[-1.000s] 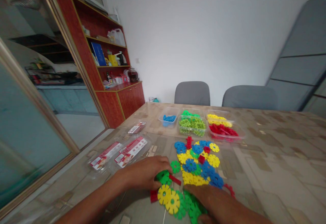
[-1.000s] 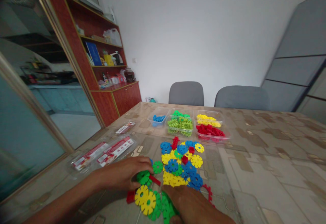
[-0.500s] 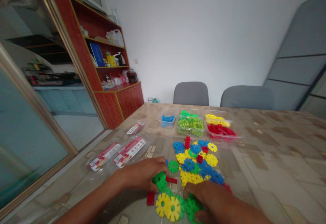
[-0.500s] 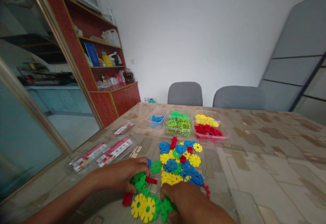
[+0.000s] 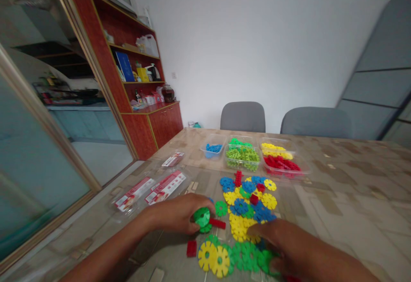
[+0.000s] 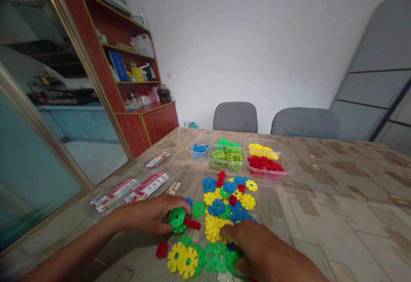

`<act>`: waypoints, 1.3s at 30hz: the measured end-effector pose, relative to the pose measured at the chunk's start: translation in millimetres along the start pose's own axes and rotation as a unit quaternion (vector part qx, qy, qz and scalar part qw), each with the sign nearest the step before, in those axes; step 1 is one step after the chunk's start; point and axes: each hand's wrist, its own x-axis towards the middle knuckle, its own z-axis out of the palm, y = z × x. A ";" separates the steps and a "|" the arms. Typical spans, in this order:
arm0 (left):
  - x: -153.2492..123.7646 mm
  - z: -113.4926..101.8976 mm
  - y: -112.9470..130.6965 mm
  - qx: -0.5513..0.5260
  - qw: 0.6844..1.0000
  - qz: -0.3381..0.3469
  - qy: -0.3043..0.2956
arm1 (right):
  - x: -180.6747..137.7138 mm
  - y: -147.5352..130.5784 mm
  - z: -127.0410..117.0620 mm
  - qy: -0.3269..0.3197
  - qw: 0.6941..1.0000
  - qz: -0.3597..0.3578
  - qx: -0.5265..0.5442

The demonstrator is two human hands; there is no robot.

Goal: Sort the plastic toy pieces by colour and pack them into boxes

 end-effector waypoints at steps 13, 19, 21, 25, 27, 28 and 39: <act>-0.8 2.4 -0.1 -0.020 0.999 0.022 -0.020 | 2.7 -11.0 18.1 0.015 1.000 0.005 0.006; -1.2 6.7 -3.8 -0.001 1.000 -0.010 -0.016 | 3.6 -14.9 17.5 0.038 0.999 -0.004 -0.005; -0.4 9.6 -4.1 0.014 1.000 -0.025 -0.010 | 6.7 -8.9 19.1 0.042 0.999 -0.007 -0.013; 0.7 13.3 -1.4 0.040 0.999 -0.036 -0.001 | 12.2 6.0 17.0 0.052 0.998 -0.045 -0.010; -0.2 13.3 0.2 0.046 0.998 -0.037 -0.003 | 12.3 8.1 12.2 0.067 0.993 -0.087 0.034; -1.0 12.8 0.8 0.048 0.998 -0.040 -0.006 | 11.9 7.5 9.5 0.077 0.990 -0.104 0.061; -1.2 -0.8 -2.0 -0.018 1.000 0.004 0.013 | 24.3 26.6 6.0 0.126 0.976 -0.142 0.103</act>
